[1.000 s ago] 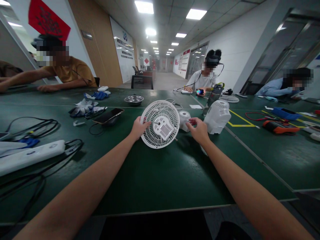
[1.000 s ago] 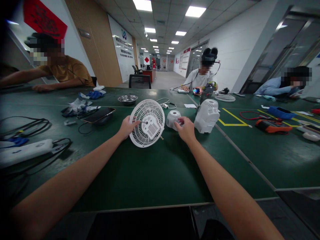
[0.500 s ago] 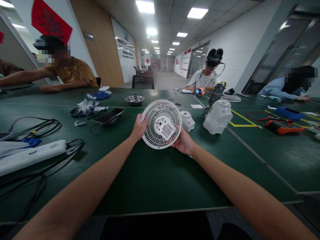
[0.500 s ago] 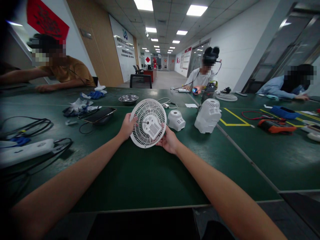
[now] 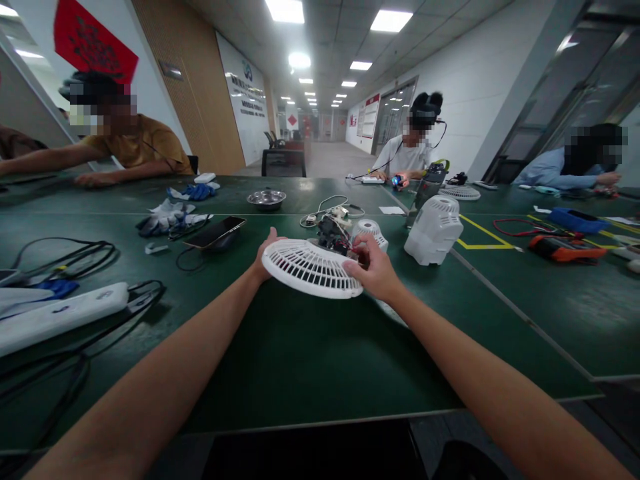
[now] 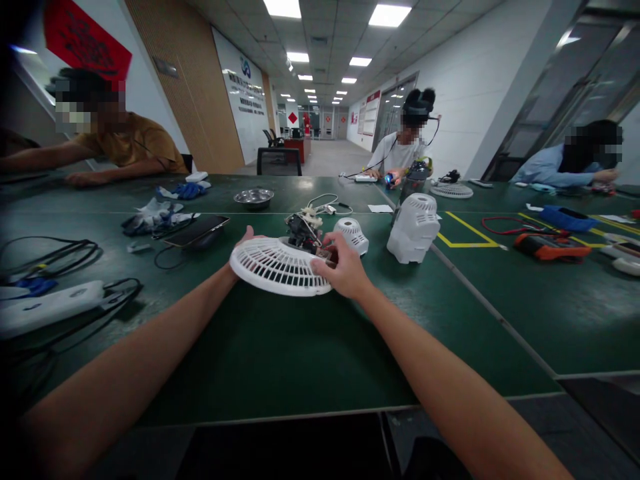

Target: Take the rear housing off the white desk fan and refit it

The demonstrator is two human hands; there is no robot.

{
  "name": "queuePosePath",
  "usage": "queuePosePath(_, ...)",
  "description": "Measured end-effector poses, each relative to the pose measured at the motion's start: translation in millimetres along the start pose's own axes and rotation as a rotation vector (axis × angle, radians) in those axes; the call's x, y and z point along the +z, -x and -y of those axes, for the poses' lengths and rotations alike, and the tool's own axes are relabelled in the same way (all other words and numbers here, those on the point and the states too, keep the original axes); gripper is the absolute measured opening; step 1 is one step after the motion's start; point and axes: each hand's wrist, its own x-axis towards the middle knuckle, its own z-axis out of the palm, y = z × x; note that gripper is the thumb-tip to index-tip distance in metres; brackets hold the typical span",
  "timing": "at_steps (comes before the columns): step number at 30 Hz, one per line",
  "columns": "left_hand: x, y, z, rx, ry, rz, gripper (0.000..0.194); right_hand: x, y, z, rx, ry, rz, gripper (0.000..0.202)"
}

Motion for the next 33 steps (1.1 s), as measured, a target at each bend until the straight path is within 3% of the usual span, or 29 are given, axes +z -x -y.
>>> queuePosePath(3,-5.8,5,-7,-0.104,0.142,0.121,0.058,-1,0,-1,-0.069,0.166,0.034,0.045)
queuePosePath(7,-5.8,5,-7,-0.199,0.148,0.238,0.037,-2,-3,-9,-0.066,0.302,0.088,0.05)
queuePosePath(13,-1.1,-5,3,-0.098,0.039,0.123,0.014,-7,-6,-20,-0.058,0.202,0.136,0.056)
queuePosePath(16,-3.0,-7,6,-0.061,0.041,0.091,0.015,-10,-10,-32,-0.037,0.184,-0.036,0.051)
queuePosePath(19,-3.8,-8,8,-0.036,0.031,0.074,0.015,-17,-18,-50,0.004,0.409,-0.277,0.053)
queuePosePath(21,-3.1,-8,9,-0.009,0.005,0.065,0.013,-24,-22,-63,0.048,0.579,-0.355,0.061)
queuePosePath(24,-2.0,-8,9,0.044,-0.076,0.039,0.012,-31,-25,-81,0.16,0.656,-0.349,0.077)
queuePosePath(29,-1.6,-7,9,0.117,-0.209,0.049,0.014,-35,-28,-96,0.264,0.522,-0.271,0.088)
queuePosePath(33,-1.9,-8,9,0.116,-0.249,0.051,0.018,-38,-31,-93,0.389,0.301,-0.393,0.085)
